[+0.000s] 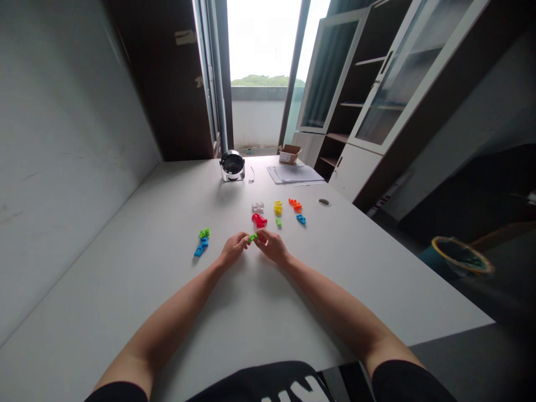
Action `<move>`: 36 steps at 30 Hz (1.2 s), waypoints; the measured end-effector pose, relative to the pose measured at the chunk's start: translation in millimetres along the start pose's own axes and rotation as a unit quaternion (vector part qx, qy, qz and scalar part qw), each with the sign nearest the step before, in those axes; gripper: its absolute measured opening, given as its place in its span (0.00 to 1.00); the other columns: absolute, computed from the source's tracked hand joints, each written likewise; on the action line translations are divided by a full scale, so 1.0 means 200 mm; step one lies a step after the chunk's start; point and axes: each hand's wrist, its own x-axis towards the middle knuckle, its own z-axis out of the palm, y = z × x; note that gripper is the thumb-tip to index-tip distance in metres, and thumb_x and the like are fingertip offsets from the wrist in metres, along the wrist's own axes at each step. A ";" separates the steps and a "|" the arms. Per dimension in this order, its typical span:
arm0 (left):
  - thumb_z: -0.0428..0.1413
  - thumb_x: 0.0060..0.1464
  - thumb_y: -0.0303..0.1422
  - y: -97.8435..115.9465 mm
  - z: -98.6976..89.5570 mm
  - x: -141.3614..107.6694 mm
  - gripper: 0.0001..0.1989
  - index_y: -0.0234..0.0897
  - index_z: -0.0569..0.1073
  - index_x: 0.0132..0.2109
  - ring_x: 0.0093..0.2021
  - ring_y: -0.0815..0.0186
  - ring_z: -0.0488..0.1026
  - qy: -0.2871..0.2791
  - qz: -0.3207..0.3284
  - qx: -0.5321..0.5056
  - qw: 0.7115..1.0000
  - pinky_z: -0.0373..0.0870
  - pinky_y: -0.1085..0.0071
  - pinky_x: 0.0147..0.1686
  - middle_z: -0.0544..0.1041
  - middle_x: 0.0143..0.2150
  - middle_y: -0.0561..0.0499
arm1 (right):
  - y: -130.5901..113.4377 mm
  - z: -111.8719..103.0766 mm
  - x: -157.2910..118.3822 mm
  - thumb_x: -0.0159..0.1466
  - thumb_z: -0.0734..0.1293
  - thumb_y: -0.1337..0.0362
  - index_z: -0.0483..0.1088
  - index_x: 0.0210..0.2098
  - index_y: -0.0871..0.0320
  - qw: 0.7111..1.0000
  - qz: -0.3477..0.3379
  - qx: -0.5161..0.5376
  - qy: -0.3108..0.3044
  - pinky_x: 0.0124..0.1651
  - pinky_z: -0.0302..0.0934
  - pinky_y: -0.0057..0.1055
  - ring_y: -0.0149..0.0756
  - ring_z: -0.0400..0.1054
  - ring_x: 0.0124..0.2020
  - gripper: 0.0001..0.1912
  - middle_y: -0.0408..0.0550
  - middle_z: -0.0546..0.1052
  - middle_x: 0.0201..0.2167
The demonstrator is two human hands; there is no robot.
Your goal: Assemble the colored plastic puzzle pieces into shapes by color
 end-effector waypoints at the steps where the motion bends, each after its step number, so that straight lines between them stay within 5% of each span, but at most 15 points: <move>1: 0.49 0.61 0.41 0.00 0.00 0.00 0.16 0.36 0.75 0.35 0.31 0.66 0.72 -0.002 0.006 -0.005 1.000 0.67 0.71 0.35 0.76 0.30 0.51 | 0.00 0.00 0.00 0.67 0.64 0.56 0.71 0.37 0.55 1.000 -0.001 -0.001 0.001 0.34 0.60 0.26 0.30 0.66 0.26 0.09 0.42 0.74 0.27; 11: 0.53 0.60 0.41 0.00 0.00 0.00 0.14 0.35 0.76 0.40 0.32 0.67 0.72 -0.010 0.015 -0.056 0.998 0.67 0.71 0.34 0.77 0.33 0.50 | 0.00 0.00 0.01 0.67 0.64 0.51 0.70 0.32 0.56 0.999 0.020 0.023 0.014 0.30 0.58 0.26 0.30 0.63 0.24 0.15 0.41 0.72 0.24; 20: 0.50 0.62 0.44 0.01 -0.01 0.01 0.18 0.35 0.73 0.35 0.30 0.67 0.71 -0.003 -0.006 -0.062 0.998 0.67 0.71 0.34 0.75 0.30 0.50 | -0.01 -0.01 0.01 0.68 0.64 0.56 0.70 0.54 0.54 0.999 -0.007 0.049 -0.006 0.37 0.66 0.29 0.32 0.70 0.28 0.17 0.43 0.77 0.30; 33: 0.49 0.61 0.41 -0.02 0.00 0.01 0.16 0.34 0.76 0.42 0.31 0.67 0.71 0.001 -0.008 -0.074 0.997 0.68 0.71 0.34 0.76 0.31 0.50 | 0.02 0.02 0.01 0.66 0.66 0.55 0.72 0.48 0.55 0.995 0.002 0.096 -0.003 0.36 0.67 0.30 0.33 0.71 0.29 0.14 0.44 0.77 0.30; 36: 0.52 0.59 0.39 -0.03 0.01 0.01 0.16 0.35 0.75 0.49 0.31 0.68 0.72 0.026 -0.019 -0.076 0.997 0.69 0.72 0.34 0.75 0.32 0.50 | 0.06 0.00 0.04 0.65 0.66 0.53 0.70 0.44 0.56 0.987 0.050 0.146 0.051 0.34 0.68 0.30 0.34 0.72 0.29 0.14 0.45 0.77 0.31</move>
